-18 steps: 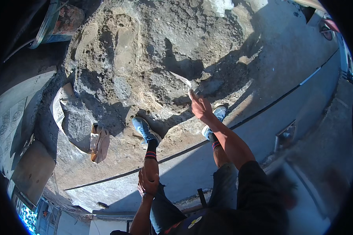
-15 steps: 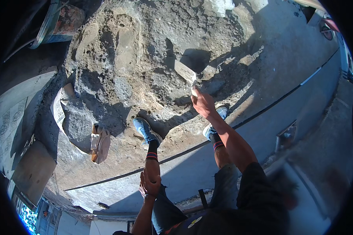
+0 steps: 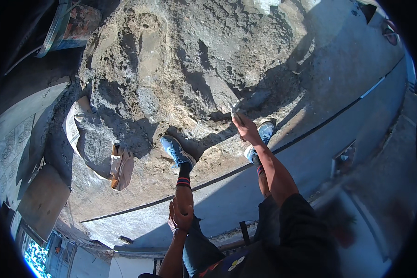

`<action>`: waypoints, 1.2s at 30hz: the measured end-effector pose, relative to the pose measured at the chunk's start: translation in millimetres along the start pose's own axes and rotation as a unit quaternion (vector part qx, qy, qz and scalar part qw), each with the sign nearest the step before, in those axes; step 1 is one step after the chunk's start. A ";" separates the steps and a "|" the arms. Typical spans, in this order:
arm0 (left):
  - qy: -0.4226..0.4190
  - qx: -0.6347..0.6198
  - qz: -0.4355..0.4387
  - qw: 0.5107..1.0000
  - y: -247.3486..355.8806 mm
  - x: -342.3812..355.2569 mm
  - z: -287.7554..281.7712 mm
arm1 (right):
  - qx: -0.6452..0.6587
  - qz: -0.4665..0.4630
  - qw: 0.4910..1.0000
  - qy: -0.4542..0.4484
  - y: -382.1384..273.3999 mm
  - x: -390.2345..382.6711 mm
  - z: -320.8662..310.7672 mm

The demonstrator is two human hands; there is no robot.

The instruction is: Applying cement into a narrow gap in a concrete floor using a trowel.

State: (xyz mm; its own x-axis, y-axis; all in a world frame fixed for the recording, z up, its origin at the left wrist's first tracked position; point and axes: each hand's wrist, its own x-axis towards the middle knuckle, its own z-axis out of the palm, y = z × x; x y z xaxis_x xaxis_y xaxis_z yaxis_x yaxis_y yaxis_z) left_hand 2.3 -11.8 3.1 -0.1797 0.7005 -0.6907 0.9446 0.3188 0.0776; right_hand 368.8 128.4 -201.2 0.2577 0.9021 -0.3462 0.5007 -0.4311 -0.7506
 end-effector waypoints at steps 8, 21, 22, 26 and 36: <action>-0.006 0.006 -0.005 1.000 0.3 0.1 1.5 | -0.004 0.212 0.977 -0.032 -17.5 -60.0 -23.7; -0.028 -0.032 -0.032 0.999 -4.5 -0.6 -2.2 | 0.427 0.334 0.840 -0.013 -47.9 85.4 74.0; -0.017 -0.030 -0.019 0.999 -3.3 -0.2 -2.2 | 0.457 0.343 0.820 -0.019 -48.9 76.7 67.3; -0.007 -0.030 -0.010 0.999 2.0 2.5 -5.7 | 0.499 0.330 0.801 -0.031 -52.3 75.5 63.9; 0.017 -0.011 -0.013 1.000 -5.6 5.2 -6.0 | 0.400 0.300 0.866 -0.030 -46.9 85.9 98.8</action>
State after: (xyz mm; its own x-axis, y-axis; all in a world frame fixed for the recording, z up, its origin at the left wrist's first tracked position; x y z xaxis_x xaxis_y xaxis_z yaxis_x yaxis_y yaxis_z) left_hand -5.6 -6.1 3.4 -0.2129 0.7128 -0.6682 0.9333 0.3509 0.0770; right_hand 285.8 228.1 -251.3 0.2184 0.5311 -0.8187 -0.4468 -0.6914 -0.5678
